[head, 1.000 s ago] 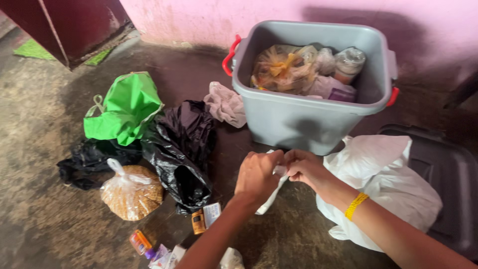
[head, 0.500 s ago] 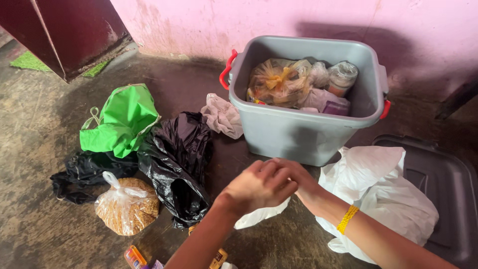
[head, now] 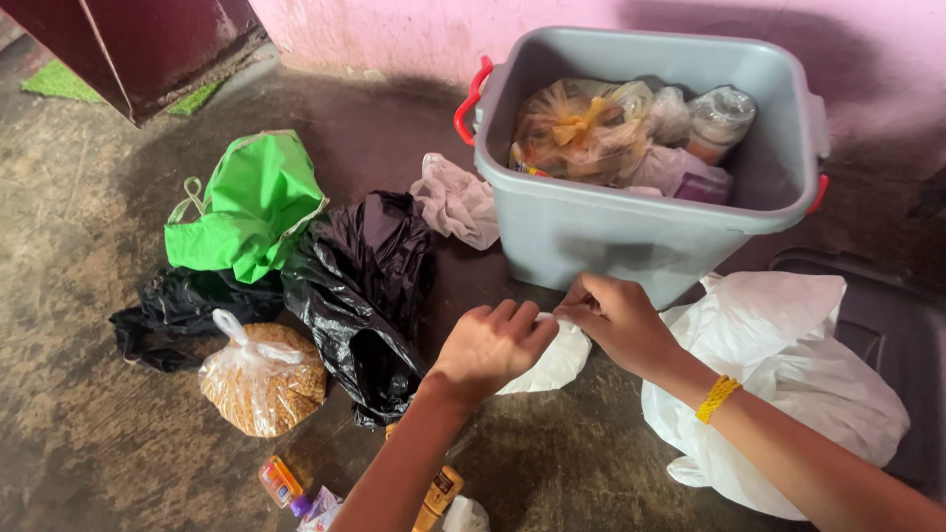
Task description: The person packs various items into a grey plastic container. They place a white plastic bag, a small bottle, two wooden combs, a small packet, and a black cloth into the container one by one.
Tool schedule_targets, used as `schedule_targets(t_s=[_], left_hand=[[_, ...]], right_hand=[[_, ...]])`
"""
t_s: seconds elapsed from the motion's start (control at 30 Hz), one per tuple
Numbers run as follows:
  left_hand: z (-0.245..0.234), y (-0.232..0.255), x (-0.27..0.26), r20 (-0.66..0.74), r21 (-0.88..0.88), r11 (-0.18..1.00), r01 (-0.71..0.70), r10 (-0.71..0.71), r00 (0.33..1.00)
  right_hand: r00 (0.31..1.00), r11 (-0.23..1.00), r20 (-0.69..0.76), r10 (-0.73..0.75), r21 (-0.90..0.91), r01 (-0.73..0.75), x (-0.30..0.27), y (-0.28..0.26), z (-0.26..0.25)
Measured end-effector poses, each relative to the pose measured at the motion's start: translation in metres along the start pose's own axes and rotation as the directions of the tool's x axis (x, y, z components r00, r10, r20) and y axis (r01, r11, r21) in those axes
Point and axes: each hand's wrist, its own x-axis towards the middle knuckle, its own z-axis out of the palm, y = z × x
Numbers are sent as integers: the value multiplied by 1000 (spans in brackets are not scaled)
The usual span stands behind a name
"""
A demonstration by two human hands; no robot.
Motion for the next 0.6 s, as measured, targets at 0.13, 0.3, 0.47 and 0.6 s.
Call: schedule_targets(t_s=[0.13, 0.3, 0.47, 0.6], left_hand=[[12, 5, -16, -2, -94, 994, 62, -63, 998], [13, 13, -26, 39, -181, 975, 126, -121, 992], [13, 13, -27, 25, -215, 958, 191, -190, 981], [12, 20, -23, 10, -257, 926, 277, -284, 959]], right_hand=[[895, 869, -143, -422, -347, 354, 0, 2, -2], [885, 789, -126, -448, -522, 325, 3, 9, 6], [890, 776, -113, -442, -547, 316, 8, 14, 8], [883, 759, -113, -456, -567, 320, 3, 14, 4]])
